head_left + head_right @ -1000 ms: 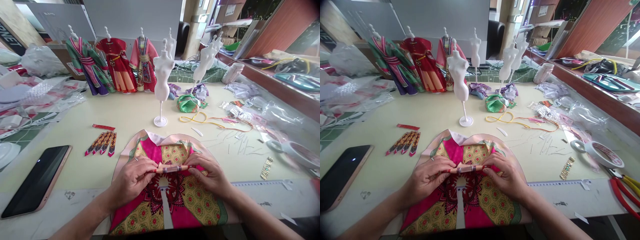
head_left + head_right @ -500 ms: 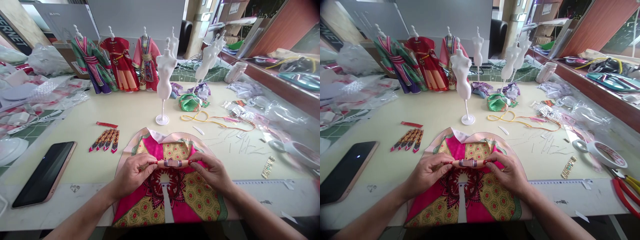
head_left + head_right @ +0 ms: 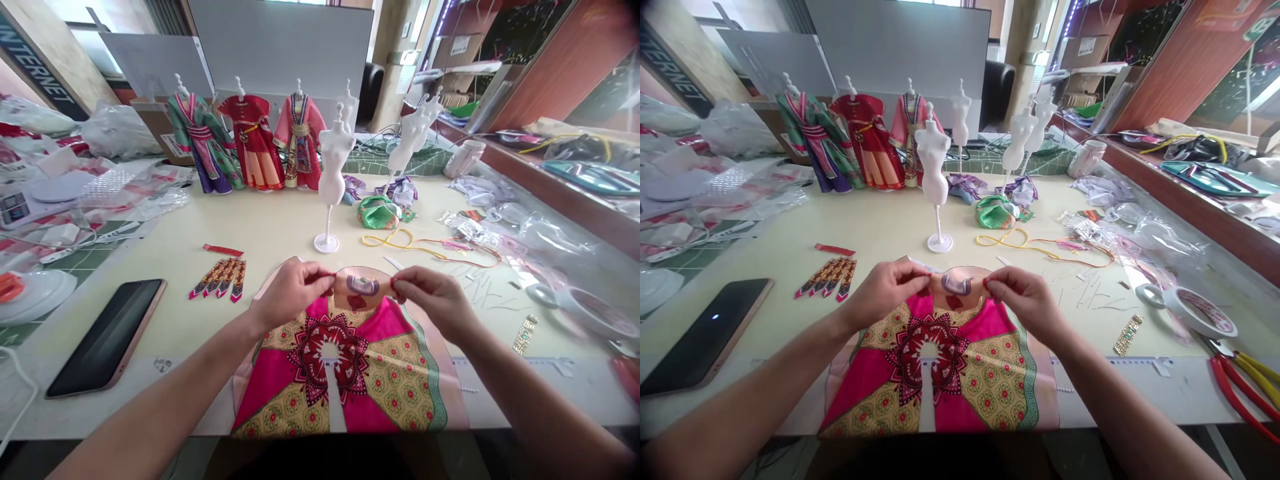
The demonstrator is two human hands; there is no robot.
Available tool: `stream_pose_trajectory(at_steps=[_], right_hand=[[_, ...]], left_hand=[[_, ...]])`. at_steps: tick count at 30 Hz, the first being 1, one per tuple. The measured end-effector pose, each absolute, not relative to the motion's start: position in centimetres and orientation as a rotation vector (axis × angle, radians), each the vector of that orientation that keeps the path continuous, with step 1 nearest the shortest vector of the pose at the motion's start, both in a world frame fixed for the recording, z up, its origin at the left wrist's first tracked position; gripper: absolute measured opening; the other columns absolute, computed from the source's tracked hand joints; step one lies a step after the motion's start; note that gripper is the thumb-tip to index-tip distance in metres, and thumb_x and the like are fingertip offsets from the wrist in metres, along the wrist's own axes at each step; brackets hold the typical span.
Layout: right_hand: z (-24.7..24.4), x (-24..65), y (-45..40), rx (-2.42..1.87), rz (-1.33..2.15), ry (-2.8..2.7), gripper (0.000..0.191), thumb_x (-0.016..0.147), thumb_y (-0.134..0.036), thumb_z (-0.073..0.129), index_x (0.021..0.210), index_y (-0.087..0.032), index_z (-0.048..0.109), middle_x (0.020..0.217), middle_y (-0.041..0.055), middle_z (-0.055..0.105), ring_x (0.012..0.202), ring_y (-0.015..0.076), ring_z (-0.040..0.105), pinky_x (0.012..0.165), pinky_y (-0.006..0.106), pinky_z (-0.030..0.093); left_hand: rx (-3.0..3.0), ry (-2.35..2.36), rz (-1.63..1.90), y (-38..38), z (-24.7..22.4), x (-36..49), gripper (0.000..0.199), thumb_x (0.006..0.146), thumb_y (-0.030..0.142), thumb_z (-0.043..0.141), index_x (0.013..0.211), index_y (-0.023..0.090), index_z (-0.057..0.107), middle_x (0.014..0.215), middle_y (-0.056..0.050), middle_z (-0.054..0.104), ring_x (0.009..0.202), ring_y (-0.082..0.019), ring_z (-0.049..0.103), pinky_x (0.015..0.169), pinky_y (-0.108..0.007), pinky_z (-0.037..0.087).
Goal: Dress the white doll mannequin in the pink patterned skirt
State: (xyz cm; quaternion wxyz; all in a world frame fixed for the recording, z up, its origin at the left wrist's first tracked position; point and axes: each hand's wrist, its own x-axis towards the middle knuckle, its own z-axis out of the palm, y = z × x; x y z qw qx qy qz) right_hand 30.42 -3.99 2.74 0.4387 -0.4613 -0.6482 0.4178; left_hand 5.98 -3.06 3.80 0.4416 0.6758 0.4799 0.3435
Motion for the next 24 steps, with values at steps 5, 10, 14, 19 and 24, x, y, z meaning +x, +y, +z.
stream_pose_trajectory(at_steps=[5, 10, 14, 19, 24], right_hand=[[2.3, 30.7, 1.9, -1.24, 1.061, -1.398, 0.028, 0.067, -0.043, 0.069, 0.073, -0.016, 0.064, 0.062, 0.0005, 0.061, 0.056, 0.0099, 0.055, 0.057, 0.024, 0.049], [0.4, 31.7, 6.0, -1.38, 0.932, -1.396, 0.033, 0.066, -0.046, 0.066, 0.074, -0.014, 0.061, 0.062, 0.003, 0.061, 0.053, 0.011, 0.054, 0.056, 0.027, 0.05], [-0.5, 33.1, 6.3, -1.501, 0.72, -1.458, 0.028, 0.069, -0.036, 0.065, 0.085, -0.013, 0.062, 0.074, 0.0076, 0.064, 0.06, 0.0165, 0.057, 0.06, 0.035, 0.05], [0.0, 33.0, 2.6, -1.502, 0.243, -1.779, 0.03, 0.078, -0.025, 0.059, 0.106, -0.017, 0.061, 0.11, 0.0129, 0.061, 0.093, 0.028, 0.059, 0.08, 0.045, 0.047], [-0.3, 30.2, -2.7, -1.075, 0.152, -2.455, 0.019, 0.09, -0.024, 0.05, 0.105, -0.018, 0.061, 0.102, 0.0086, 0.066, 0.096, 0.0226, 0.06, 0.084, 0.039, 0.049]], left_hand=[[1.327, 1.162, 0.954, 2.0, 3.2, 9.8, 0.016, 0.083, 0.016, 0.055, 0.091, 0.007, 0.065, 0.071, -0.006, 0.068, 0.062, -0.011, 0.063, 0.066, -0.027, 0.053], [1.431, 1.264, 1.045, 2.9, 2.4, 9.0, 0.04, 0.078, 0.023, 0.062, 0.115, 0.01, 0.055, 0.096, -0.011, 0.07, 0.084, -0.017, 0.065, 0.078, -0.032, 0.051], [1.573, 1.331, 1.042, 0.5, 2.2, 5.3, 0.041, 0.075, 0.028, 0.066, 0.112, 0.013, 0.059, 0.099, -0.008, 0.069, 0.092, -0.019, 0.064, 0.089, -0.036, 0.048], [2.091, 1.406, 0.668, -4.0, 2.1, 1.8, 0.026, 0.084, 0.03, 0.055, 0.106, 0.021, 0.065, 0.105, -0.005, 0.07, 0.094, -0.02, 0.065, 0.084, -0.034, 0.052], [2.516, 1.284, 0.396, -7.3, 0.7, 0.9, 0.034, 0.087, 0.029, 0.053, 0.118, 0.016, 0.06, 0.121, -0.009, 0.064, 0.117, -0.025, 0.055, 0.1, -0.042, 0.044]])
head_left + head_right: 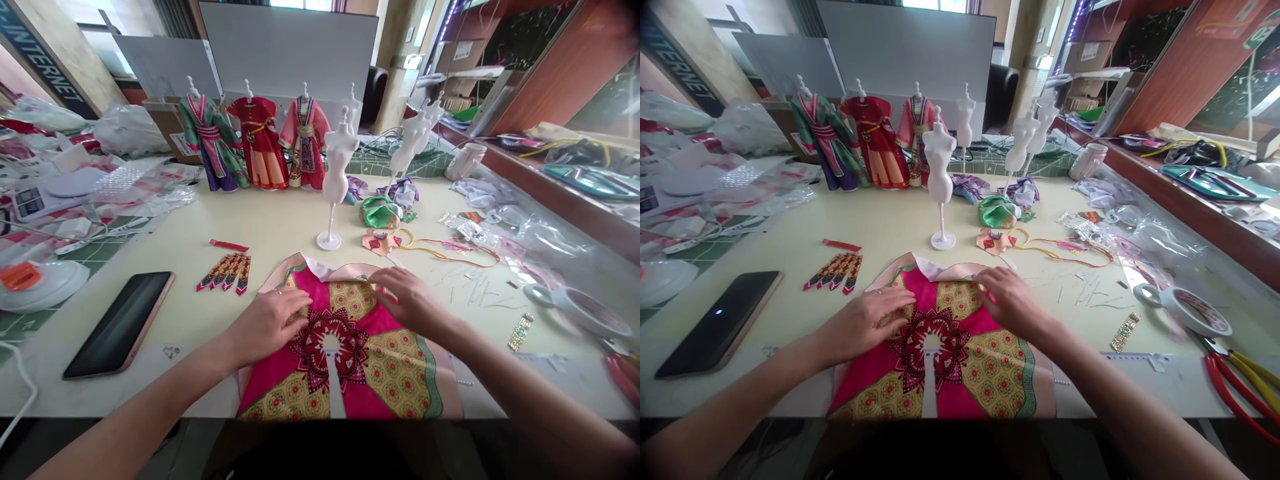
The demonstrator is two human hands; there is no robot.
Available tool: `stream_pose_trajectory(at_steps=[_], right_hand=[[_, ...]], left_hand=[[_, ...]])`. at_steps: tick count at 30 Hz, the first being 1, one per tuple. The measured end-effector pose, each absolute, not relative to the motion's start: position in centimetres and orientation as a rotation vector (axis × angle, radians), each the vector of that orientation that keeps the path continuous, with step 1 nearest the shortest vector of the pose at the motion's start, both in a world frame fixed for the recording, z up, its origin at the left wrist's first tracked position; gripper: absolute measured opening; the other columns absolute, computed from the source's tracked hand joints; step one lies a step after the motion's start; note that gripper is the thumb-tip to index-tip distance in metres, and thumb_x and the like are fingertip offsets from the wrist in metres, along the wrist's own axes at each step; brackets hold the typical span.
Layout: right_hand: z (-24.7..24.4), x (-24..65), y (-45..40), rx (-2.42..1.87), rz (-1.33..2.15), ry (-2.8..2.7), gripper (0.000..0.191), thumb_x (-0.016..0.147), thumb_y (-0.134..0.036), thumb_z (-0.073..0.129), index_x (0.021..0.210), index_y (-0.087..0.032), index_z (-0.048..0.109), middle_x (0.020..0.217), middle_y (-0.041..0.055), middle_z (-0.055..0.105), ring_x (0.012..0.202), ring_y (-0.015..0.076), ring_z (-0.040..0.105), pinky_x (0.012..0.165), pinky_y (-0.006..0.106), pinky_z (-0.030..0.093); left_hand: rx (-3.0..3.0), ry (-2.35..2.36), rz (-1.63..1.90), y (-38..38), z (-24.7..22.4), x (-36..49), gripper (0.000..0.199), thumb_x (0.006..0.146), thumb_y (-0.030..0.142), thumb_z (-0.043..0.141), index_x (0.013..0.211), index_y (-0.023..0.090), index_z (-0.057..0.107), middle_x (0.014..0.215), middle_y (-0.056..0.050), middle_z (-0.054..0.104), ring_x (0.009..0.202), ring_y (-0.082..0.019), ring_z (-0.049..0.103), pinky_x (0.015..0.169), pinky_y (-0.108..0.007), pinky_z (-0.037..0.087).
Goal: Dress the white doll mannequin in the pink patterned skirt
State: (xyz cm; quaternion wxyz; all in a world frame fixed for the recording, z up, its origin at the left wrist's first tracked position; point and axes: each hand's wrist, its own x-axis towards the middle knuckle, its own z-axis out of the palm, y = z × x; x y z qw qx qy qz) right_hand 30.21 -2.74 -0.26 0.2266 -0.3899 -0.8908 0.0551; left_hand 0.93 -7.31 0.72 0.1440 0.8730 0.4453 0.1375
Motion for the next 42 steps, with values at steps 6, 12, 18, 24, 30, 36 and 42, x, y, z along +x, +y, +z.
stream_pose_trajectory(at_steps=[6, 12, 18, 24, 30, 36, 42], right_hand=[[-1.9, 29.0, -3.7, -1.046, -0.022, -2.68, 0.026, 0.093, -0.03, 0.047, 0.112, -0.016, 0.059, 0.122, 0.0117, 0.059, 0.112, 0.0285, 0.053, 0.095, 0.048, 0.043], [-2.1, 29.1, -1.5, -1.107, 0.027, -2.615, 0.027, 0.092, -0.027, 0.048, 0.114, -0.017, 0.059, 0.122, 0.011, 0.06, 0.113, 0.0272, 0.052, 0.097, 0.047, 0.043], [-1.1, 30.6, -1.4, -1.162, 0.139, -2.332, 0.024, 0.092, -0.024, 0.047, 0.111, -0.019, 0.061, 0.111, 0.0103, 0.065, 0.105, 0.0249, 0.057, 0.09, 0.045, 0.047], [-0.3, 32.9, -3.3, -1.209, 0.126, -2.308, 0.02, 0.09, -0.023, 0.048, 0.103, -0.02, 0.064, 0.1, 0.0089, 0.068, 0.092, 0.0241, 0.061, 0.081, 0.043, 0.049], [-1.1, 32.6, -5.5, -1.116, 0.041, -2.552, 0.023, 0.092, -0.025, 0.049, 0.109, -0.018, 0.062, 0.107, 0.0088, 0.067, 0.098, 0.0243, 0.058, 0.088, 0.042, 0.047], [-2.2, 32.7, -3.4, -1.211, -0.122, -2.583, 0.028, 0.092, -0.024, 0.045, 0.114, -0.016, 0.061, 0.119, 0.0113, 0.062, 0.107, 0.0284, 0.056, 0.091, 0.048, 0.046], [-0.8, 33.3, -6.0, -1.156, -0.118, -2.45, 0.028, 0.092, -0.026, 0.046, 0.115, -0.018, 0.059, 0.114, 0.0115, 0.064, 0.104, 0.0287, 0.056, 0.086, 0.048, 0.048]], left_hand=[[2.717, 1.265, 0.2, -7.2, -0.9, 1.1, 0.053, 0.085, 0.039, 0.056, 0.131, 0.014, 0.048, 0.142, -0.014, 0.045, 0.132, -0.028, 0.039, 0.107, -0.047, 0.035], [2.735, 1.333, 0.241, -5.1, -1.5, 1.1, 0.05, 0.087, 0.038, 0.054, 0.128, 0.01, 0.051, 0.139, -0.015, 0.048, 0.131, -0.027, 0.04, 0.108, -0.045, 0.034], [2.701, 1.351, 0.467, -5.8, -0.5, 0.2, 0.041, 0.089, 0.033, 0.05, 0.127, 0.016, 0.052, 0.135, -0.012, 0.053, 0.128, -0.025, 0.044, 0.105, -0.045, 0.037], [2.687, 1.421, 0.387, -8.5, 0.0, -2.1, 0.043, 0.09, 0.036, 0.048, 0.128, 0.017, 0.052, 0.132, -0.011, 0.056, 0.125, -0.026, 0.048, 0.103, -0.046, 0.04], [2.669, 1.4, 0.257, -9.9, -0.6, -3.0, 0.054, 0.085, 0.045, 0.054, 0.13, 0.016, 0.051, 0.137, -0.012, 0.051, 0.127, -0.027, 0.046, 0.105, -0.044, 0.038], [2.554, 1.497, 0.195, -8.1, 0.2, -2.6, 0.054, 0.087, 0.044, 0.05, 0.132, 0.014, 0.048, 0.14, -0.013, 0.046, 0.131, -0.026, 0.041, 0.108, -0.044, 0.034], [2.491, 1.632, 0.48, -10.6, 1.5, -4.6, 0.041, 0.09, 0.038, 0.047, 0.124, 0.017, 0.054, 0.126, -0.009, 0.06, 0.119, -0.023, 0.053, 0.102, -0.041, 0.042]])
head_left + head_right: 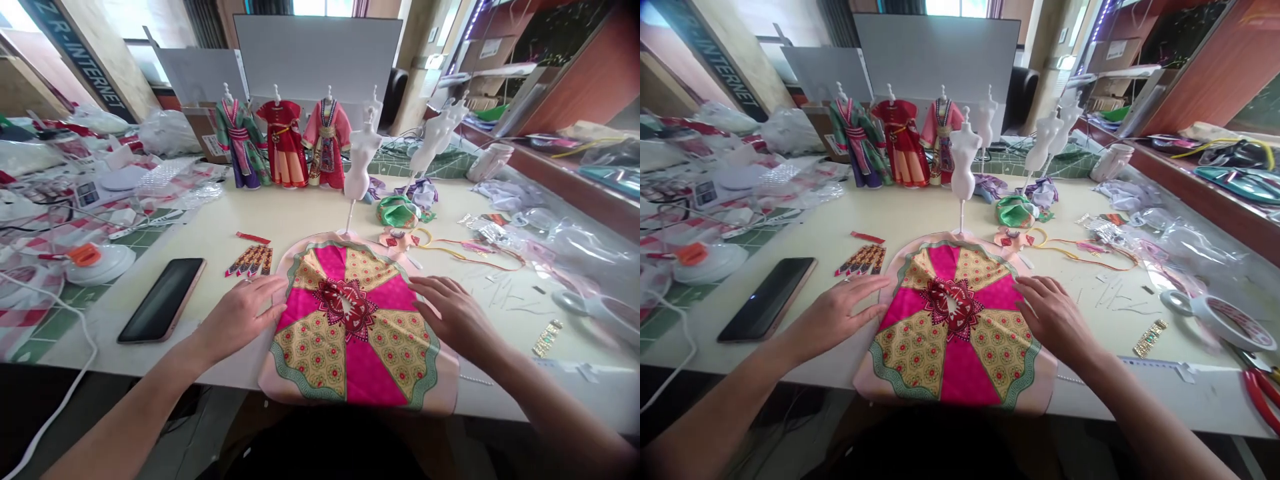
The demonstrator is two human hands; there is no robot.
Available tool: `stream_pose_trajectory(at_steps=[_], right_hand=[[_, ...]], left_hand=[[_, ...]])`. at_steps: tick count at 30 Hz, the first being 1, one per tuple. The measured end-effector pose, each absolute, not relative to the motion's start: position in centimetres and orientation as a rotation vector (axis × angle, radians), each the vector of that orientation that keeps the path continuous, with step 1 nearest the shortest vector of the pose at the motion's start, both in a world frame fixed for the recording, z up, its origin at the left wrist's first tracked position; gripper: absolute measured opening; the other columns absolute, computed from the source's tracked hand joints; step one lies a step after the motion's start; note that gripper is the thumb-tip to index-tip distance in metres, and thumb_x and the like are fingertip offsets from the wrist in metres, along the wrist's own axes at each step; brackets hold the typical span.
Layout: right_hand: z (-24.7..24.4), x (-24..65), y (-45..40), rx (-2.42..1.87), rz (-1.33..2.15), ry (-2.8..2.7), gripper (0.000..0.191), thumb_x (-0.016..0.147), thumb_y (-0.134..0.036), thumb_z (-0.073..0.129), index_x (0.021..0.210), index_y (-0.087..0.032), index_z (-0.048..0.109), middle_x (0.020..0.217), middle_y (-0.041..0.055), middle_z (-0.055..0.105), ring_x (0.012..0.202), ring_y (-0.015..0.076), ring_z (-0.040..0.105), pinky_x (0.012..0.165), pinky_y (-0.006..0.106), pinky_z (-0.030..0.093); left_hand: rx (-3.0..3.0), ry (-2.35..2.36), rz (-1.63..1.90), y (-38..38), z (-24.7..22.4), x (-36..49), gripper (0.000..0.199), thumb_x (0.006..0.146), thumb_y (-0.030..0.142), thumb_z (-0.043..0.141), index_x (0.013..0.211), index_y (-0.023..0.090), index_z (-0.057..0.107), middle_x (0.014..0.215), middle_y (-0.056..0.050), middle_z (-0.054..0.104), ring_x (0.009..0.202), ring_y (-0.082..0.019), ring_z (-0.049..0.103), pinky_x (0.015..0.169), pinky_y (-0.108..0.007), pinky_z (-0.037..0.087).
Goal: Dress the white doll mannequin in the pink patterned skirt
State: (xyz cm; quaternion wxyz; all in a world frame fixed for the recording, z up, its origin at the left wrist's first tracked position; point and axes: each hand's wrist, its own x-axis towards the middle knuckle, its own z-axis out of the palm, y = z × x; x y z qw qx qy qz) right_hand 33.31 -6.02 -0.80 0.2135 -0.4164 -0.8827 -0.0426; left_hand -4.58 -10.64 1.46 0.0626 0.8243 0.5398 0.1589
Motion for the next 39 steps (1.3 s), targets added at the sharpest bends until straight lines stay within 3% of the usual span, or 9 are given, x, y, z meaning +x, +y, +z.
stream_pose_trajectory(at_steps=[4, 7, 11, 13, 16, 20, 23, 30, 39], right_hand=[[-1.6, 32.9, -10.8, -1.002, -0.005, -2.464, 0.029, 0.089, -0.023, 0.051, 0.118, -0.022, 0.058, 0.111, 0.0093, 0.066, 0.101, 0.0269, 0.059, 0.089, 0.047, 0.048], [-2.8, 31.7, -14.2, -0.836, -0.022, -2.591, 0.035, 0.089, -0.023, 0.051, 0.123, -0.018, 0.055, 0.119, 0.0109, 0.063, 0.107, 0.0281, 0.057, 0.093, 0.049, 0.046], [-3.3, 28.4, -17.0, -0.713, -0.077, -2.641, 0.034, 0.09, -0.023, 0.049, 0.122, -0.015, 0.056, 0.123, 0.0115, 0.061, 0.111, 0.0302, 0.054, 0.093, 0.051, 0.046], [-3.2, 26.5, -17.4, -0.664, -0.055, -2.637, 0.033, 0.092, -0.02, 0.041, 0.121, -0.015, 0.056, 0.12, 0.011, 0.062, 0.107, 0.0283, 0.056, 0.092, 0.049, 0.047], [-3.3, 24.5, -17.3, -0.646, 0.021, -2.61, 0.033, 0.094, -0.017, 0.033, 0.114, -0.015, 0.06, 0.115, 0.0108, 0.064, 0.103, 0.0259, 0.058, 0.094, 0.048, 0.047], [-3.7, 24.2, -17.0, -0.64, 0.085, -2.525, 0.031, 0.094, -0.016, 0.033, 0.104, -0.016, 0.062, 0.109, 0.0103, 0.066, 0.099, 0.0235, 0.059, 0.093, 0.046, 0.047], [-3.8, 25.0, -17.1, -0.637, 0.102, -2.488, 0.029, 0.092, -0.014, 0.035, 0.102, -0.016, 0.062, 0.108, 0.0098, 0.068, 0.097, 0.0228, 0.06, 0.09, 0.043, 0.05], [-3.9, 26.4, -17.4, -0.622, 0.124, -2.485, 0.027, 0.089, -0.012, 0.039, 0.106, -0.015, 0.06, 0.109, 0.0105, 0.068, 0.099, 0.0241, 0.061, 0.088, 0.044, 0.051], [-3.7, 29.0, -18.1, -0.647, 0.1, -2.503, 0.033, 0.085, -0.008, 0.042, 0.114, -0.015, 0.056, 0.114, 0.0107, 0.066, 0.105, 0.0233, 0.06, 0.093, 0.043, 0.048]], left_hand=[[2.544, 1.624, 0.563, -15.3, 0.3, -5.2, 0.035, 0.086, 0.036, 0.054, 0.116, 0.018, 0.06, 0.113, -0.008, 0.066, 0.106, -0.023, 0.059, 0.092, -0.038, 0.049], [2.655, 1.536, 0.51, -18.4, -0.9, -4.0, 0.047, 0.078, 0.036, 0.065, 0.12, 0.017, 0.057, 0.122, -0.012, 0.06, 0.112, -0.028, 0.055, 0.094, -0.041, 0.048], [2.726, 1.489, 0.625, -20.4, -1.8, -1.6, 0.025, 0.083, 0.014, 0.055, 0.107, 0.016, 0.062, 0.119, -0.012, 0.061, 0.11, -0.025, 0.055, 0.097, -0.041, 0.045], [2.702, 1.435, 0.718, -20.4, -1.9, -0.8, 0.023, 0.084, 0.011, 0.052, 0.103, 0.016, 0.063, 0.115, -0.011, 0.063, 0.108, -0.022, 0.056, 0.096, -0.037, 0.045], [2.691, 1.392, 0.785, -19.8, -1.7, -0.6, 0.029, 0.086, 0.021, 0.056, 0.114, 0.015, 0.058, 0.116, -0.012, 0.063, 0.11, -0.023, 0.055, 0.096, -0.035, 0.046], [2.773, 1.434, 0.589, -18.3, -1.4, -1.8, 0.065, 0.083, 0.044, 0.057, 0.137, 0.012, 0.038, 0.133, -0.015, 0.054, 0.124, -0.028, 0.047, 0.102, -0.041, 0.041], [2.827, 1.484, 0.461, -17.6, -1.6, -3.2, 0.072, 0.083, 0.05, 0.055, 0.14, 0.012, 0.034, 0.132, -0.015, 0.055, 0.122, -0.029, 0.049, 0.103, -0.045, 0.038], [2.806, 1.643, 0.458, -17.2, -1.5, -4.2, 0.037, 0.086, 0.033, 0.055, 0.119, 0.016, 0.057, 0.119, -0.011, 0.063, 0.112, -0.027, 0.056, 0.102, -0.046, 0.037], [2.768, 1.581, 0.441, -17.7, -0.8, -5.1, 0.039, 0.087, 0.023, 0.051, 0.126, 0.019, 0.051, 0.129, -0.01, 0.057, 0.121, -0.025, 0.05, 0.1, -0.042, 0.041]])
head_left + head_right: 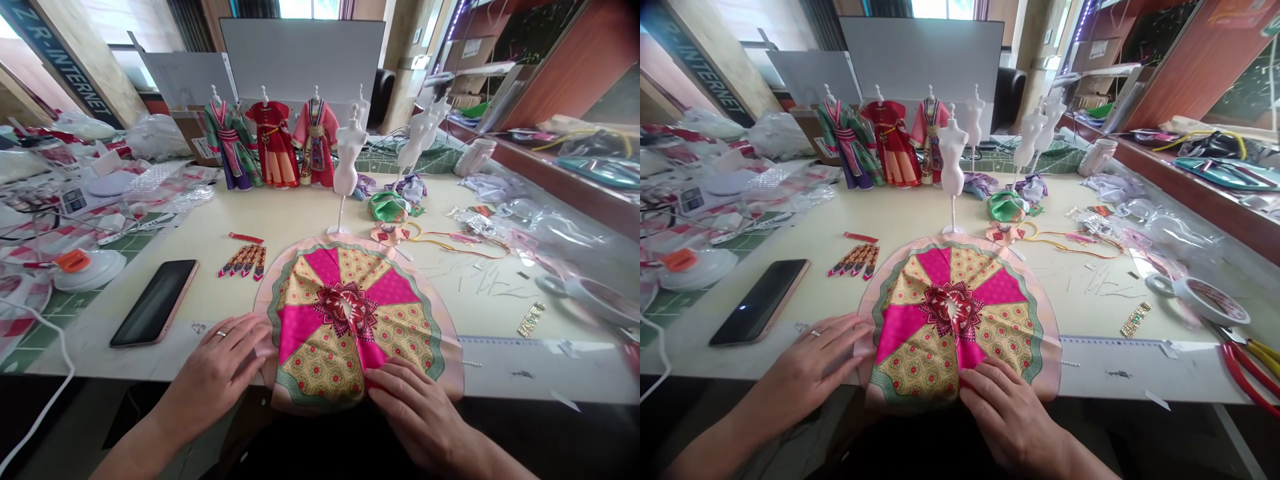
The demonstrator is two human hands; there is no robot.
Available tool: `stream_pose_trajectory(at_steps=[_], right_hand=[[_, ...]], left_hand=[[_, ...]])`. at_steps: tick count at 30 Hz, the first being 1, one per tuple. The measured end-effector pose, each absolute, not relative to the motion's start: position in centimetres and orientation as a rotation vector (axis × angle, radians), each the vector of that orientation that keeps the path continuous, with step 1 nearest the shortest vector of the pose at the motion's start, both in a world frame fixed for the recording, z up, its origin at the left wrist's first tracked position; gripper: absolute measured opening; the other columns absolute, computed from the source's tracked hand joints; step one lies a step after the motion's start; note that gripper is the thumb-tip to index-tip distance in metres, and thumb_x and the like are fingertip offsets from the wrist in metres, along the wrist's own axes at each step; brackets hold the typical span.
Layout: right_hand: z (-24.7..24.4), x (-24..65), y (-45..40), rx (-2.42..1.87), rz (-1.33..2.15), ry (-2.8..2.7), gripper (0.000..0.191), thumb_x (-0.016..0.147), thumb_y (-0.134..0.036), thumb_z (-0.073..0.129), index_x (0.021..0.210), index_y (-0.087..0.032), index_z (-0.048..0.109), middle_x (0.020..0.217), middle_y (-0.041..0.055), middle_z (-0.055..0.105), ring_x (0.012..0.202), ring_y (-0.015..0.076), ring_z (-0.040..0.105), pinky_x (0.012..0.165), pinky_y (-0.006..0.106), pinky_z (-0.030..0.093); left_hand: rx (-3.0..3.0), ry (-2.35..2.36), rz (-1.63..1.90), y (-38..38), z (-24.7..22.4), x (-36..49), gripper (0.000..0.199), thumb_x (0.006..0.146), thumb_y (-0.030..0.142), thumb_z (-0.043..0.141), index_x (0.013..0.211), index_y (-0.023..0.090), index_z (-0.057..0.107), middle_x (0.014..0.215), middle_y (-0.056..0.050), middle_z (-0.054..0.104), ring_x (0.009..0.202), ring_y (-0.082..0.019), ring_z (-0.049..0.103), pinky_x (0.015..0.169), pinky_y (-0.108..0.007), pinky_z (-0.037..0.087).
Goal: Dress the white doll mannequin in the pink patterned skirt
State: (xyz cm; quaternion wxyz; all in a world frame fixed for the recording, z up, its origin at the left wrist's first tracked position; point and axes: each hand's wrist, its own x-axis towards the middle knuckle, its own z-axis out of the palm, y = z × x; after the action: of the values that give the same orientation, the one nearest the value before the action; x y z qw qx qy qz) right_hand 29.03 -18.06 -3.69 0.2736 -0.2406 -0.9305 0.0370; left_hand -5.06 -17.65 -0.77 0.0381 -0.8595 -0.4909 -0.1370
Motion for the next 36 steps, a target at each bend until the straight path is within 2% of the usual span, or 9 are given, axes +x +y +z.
stream_pose_trajectory(at_steps=[3, 7, 12, 16, 18, 21, 25, 28, 36], right_hand=[[-3.7, 29.4, -18.2, -0.736, 0.037, -2.479, 0.03, 0.085, -0.008, 0.047, 0.112, -0.013, 0.058, 0.113, 0.0122, 0.066, 0.105, 0.0244, 0.06, 0.093, 0.044, 0.049], [-3.8, 28.9, -18.0, -0.849, 0.024, -2.497, 0.027, 0.088, -0.015, 0.05, 0.114, -0.012, 0.058, 0.116, 0.0131, 0.064, 0.108, 0.026, 0.058, 0.093, 0.047, 0.048], [-4.5, 29.0, -17.9, -0.789, 0.058, -2.452, 0.019, 0.088, -0.012, 0.051, 0.103, -0.016, 0.062, 0.11, 0.0095, 0.067, 0.104, 0.0243, 0.058, 0.091, 0.044, 0.049], [-4.6, 29.2, -18.2, -0.816, 0.244, -2.307, 0.019, 0.088, -0.008, 0.05, 0.1, -0.016, 0.061, 0.108, 0.0091, 0.067, 0.101, 0.0226, 0.059, 0.089, 0.041, 0.049], [-4.3, 29.1, -18.3, -0.887, 0.416, -2.168, 0.018, 0.088, -0.008, 0.05, 0.098, -0.018, 0.061, 0.104, 0.0076, 0.068, 0.098, 0.0201, 0.061, 0.087, 0.036, 0.05], [-3.3, 28.9, -18.0, -1.071, 0.733, -1.901, 0.014, 0.091, -0.016, 0.049, 0.094, -0.021, 0.061, 0.1, 0.0044, 0.069, 0.092, 0.0167, 0.064, 0.08, 0.028, 0.052], [-2.3, 29.2, -16.7, -1.281, 1.048, -1.578, 0.019, 0.091, -0.033, 0.051, 0.084, -0.02, 0.062, 0.08, 0.0023, 0.067, 0.073, 0.0143, 0.061, 0.063, 0.022, 0.049], [-2.1, 29.4, -15.8, -1.306, 1.152, -1.479, 0.026, 0.089, -0.041, 0.053, 0.08, -0.018, 0.061, 0.069, 0.0002, 0.059, 0.063, 0.0122, 0.054, 0.057, 0.021, 0.044], [-0.9, 29.3, -14.9, -1.26, 1.191, -1.387, 0.027, 0.087, -0.045, 0.055, 0.083, -0.019, 0.062, 0.074, 0.0009, 0.06, 0.069, 0.0129, 0.052, 0.064, 0.022, 0.044]], left_hand=[[-2.693, -1.404, -0.468, -18.1, -0.2, -3.3, 0.041, 0.087, 0.025, 0.053, 0.127, 0.017, 0.05, 0.131, -0.011, 0.056, 0.124, -0.026, 0.047, 0.103, -0.043, 0.039], [-2.908, -1.122, -0.403, -18.6, -1.1, 1.2, 0.054, 0.085, 0.036, 0.058, 0.133, 0.014, 0.045, 0.139, -0.012, 0.048, 0.131, -0.03, 0.04, 0.106, -0.048, 0.035], [-2.877, -1.031, -0.641, -18.6, -3.5, 3.5, 0.033, 0.088, 0.015, 0.05, 0.121, 0.014, 0.056, 0.132, -0.008, 0.057, 0.128, -0.027, 0.044, 0.105, -0.046, 0.036], [-2.939, -1.065, -0.862, -18.6, -3.7, 2.5, 0.033, 0.088, 0.009, 0.047, 0.119, 0.015, 0.057, 0.127, -0.008, 0.061, 0.125, -0.023, 0.048, 0.105, -0.04, 0.038], [-3.007, -1.23, -1.033, -18.6, -3.2, 2.1, 0.032, 0.09, 0.011, 0.045, 0.118, 0.018, 0.057, 0.123, -0.007, 0.063, 0.119, -0.018, 0.054, 0.104, -0.034, 0.04], [-3.067, -1.75, -1.257, -18.5, -2.2, 1.9, 0.027, 0.093, 0.02, 0.042, 0.111, 0.021, 0.062, 0.115, -0.004, 0.067, 0.11, -0.015, 0.06, 0.098, -0.027, 0.045], [-2.936, -2.432, -1.463, -18.2, -1.1, 2.2, 0.031, 0.094, 0.035, 0.04, 0.095, 0.019, 0.066, 0.087, -0.003, 0.071, 0.081, -0.014, 0.065, 0.076, -0.02, 0.052], [-2.797, -2.572, -1.602, -18.0, -0.8, 2.4, 0.034, 0.091, 0.042, 0.044, 0.084, 0.018, 0.067, 0.074, -0.002, 0.068, 0.069, -0.013, 0.062, 0.065, -0.017, 0.05], [-2.604, -2.673, -2.041, -17.9, 0.6, 3.2, 0.034, 0.085, 0.048, 0.052, 0.073, 0.018, 0.063, 0.066, 0.0, 0.061, 0.064, -0.012, 0.059, 0.062, -0.016, 0.05]])
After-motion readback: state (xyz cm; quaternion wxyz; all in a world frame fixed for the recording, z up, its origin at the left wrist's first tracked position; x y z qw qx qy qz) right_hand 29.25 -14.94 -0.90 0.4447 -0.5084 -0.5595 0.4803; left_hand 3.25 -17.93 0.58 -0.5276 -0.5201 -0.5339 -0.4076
